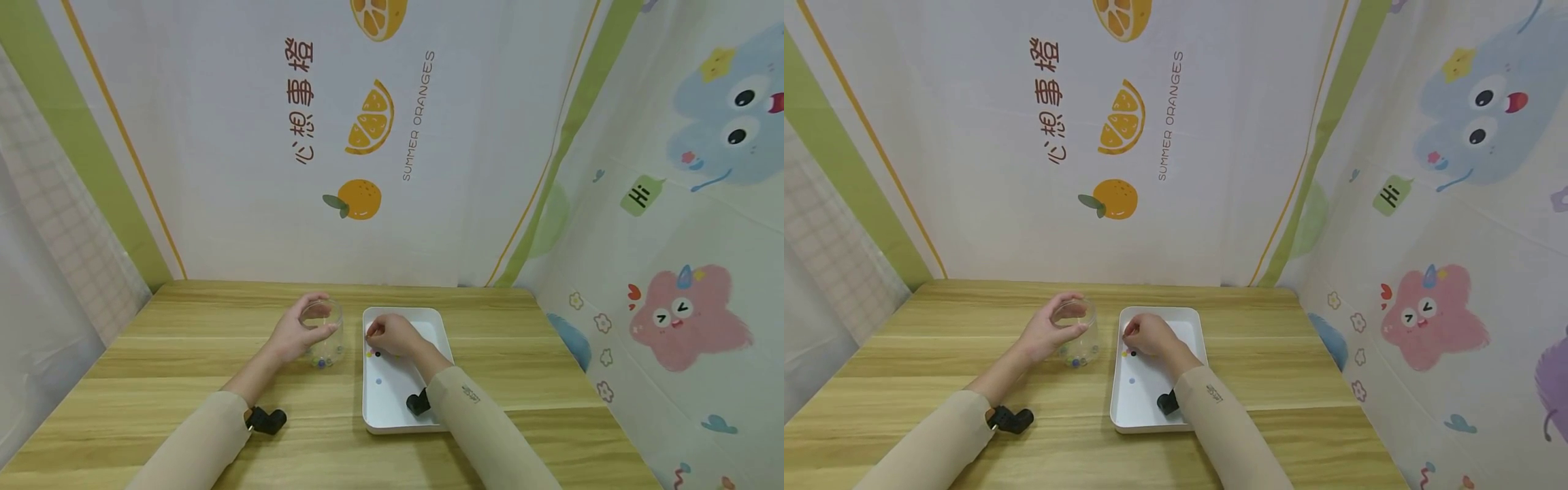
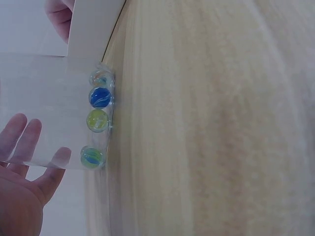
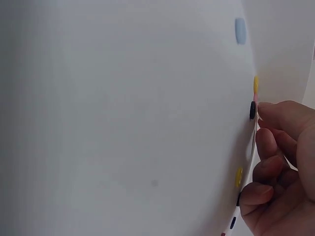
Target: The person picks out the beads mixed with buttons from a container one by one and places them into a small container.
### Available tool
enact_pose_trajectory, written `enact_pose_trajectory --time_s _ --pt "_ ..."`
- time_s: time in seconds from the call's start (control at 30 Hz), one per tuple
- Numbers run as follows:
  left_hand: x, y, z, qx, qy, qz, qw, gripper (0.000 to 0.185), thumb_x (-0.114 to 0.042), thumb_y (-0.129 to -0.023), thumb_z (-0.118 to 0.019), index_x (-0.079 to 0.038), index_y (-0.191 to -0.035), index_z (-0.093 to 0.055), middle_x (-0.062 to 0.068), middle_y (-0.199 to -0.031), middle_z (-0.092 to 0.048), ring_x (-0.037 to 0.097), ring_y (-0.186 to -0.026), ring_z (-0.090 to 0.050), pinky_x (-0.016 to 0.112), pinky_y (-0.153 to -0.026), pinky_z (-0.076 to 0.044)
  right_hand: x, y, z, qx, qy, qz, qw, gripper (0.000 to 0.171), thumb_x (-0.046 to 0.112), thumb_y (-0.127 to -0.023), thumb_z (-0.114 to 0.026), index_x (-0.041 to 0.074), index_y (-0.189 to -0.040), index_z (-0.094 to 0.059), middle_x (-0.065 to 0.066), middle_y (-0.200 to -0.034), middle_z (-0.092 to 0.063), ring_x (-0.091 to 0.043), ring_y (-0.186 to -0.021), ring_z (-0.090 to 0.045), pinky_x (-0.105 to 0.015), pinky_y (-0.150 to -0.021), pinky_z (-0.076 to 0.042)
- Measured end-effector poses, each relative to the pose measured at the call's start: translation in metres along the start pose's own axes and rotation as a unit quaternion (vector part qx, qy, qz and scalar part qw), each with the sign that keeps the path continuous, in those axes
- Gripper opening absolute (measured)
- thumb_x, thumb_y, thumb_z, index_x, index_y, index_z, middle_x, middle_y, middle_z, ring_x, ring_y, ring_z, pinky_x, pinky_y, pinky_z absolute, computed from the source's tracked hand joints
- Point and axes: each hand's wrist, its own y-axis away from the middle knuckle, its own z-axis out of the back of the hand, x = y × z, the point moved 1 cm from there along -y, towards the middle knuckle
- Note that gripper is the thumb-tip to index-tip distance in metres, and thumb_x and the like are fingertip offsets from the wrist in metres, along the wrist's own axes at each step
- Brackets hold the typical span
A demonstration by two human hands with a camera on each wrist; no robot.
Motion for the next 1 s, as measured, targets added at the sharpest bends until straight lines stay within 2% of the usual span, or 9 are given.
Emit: enact_pose_trajectory --time_s 0.3,0.57,0.87,1.0 --pt "0.001 0.0 0.0 0.001 0.002 0.001 1.0 0.07 -0.02 -0.1 -0.08 -0.007 -0.159 -0.045 0.025 -0.151 -0.061 0.046 -0.144 -0.057 0.057 -0.11 -0.059 -0.004 0.003 0.003 -0.014 0.006 0.005 1.0 0.006 0.019 -0.1 -0.075 0.015 -0.104 -0.078 0.005 -0.09 -0.07 -0.009 -0.081 -0.059 -0.023 -0.074 -0.05" --pt "0.0 0.0 0.001 -0.002 -0.005 0.002 1.0 0.067 -0.02 -0.099 -0.081 -0.012 -0.157 -0.048 0.024 -0.151 -0.062 0.046 -0.144 -0.058 0.056 -0.11 -0.059 -0.012 0.009 0.009 -0.018 -0.025 -0.02 0.999 0.008 0.023 -0.102 -0.076 0.018 -0.107 -0.078 0.003 -0.099 -0.072 -0.012 -0.078 -0.062 -0.024 -0.063 -0.053" --pt "0.001 0.0 0.0 -0.002 -0.007 0.001 1.0 0.067 -0.018 -0.099 -0.08 -0.011 -0.157 -0.047 0.025 -0.15 -0.062 0.046 -0.143 -0.058 0.057 -0.111 -0.059 -0.018 0.017 0.02 -0.02 -0.092 -0.044 0.995 0.014 0.02 -0.102 -0.075 0.019 -0.116 -0.076 0.001 -0.096 -0.076 -0.013 -0.065 -0.06 -0.027 -0.045 -0.044" --pt "0.001 0.0 0.0 -0.002 -0.009 -0.001 1.0 0.068 -0.018 -0.1 -0.08 -0.009 -0.158 -0.046 0.025 -0.15 -0.062 0.046 -0.143 -0.058 0.058 -0.111 -0.058 -0.019 0.02 0.025 -0.028 -0.107 -0.034 0.993 0.015 0.017 -0.102 -0.074 0.019 -0.117 -0.077 0.001 -0.098 -0.077 -0.014 -0.071 -0.063 -0.027 -0.046 -0.045"
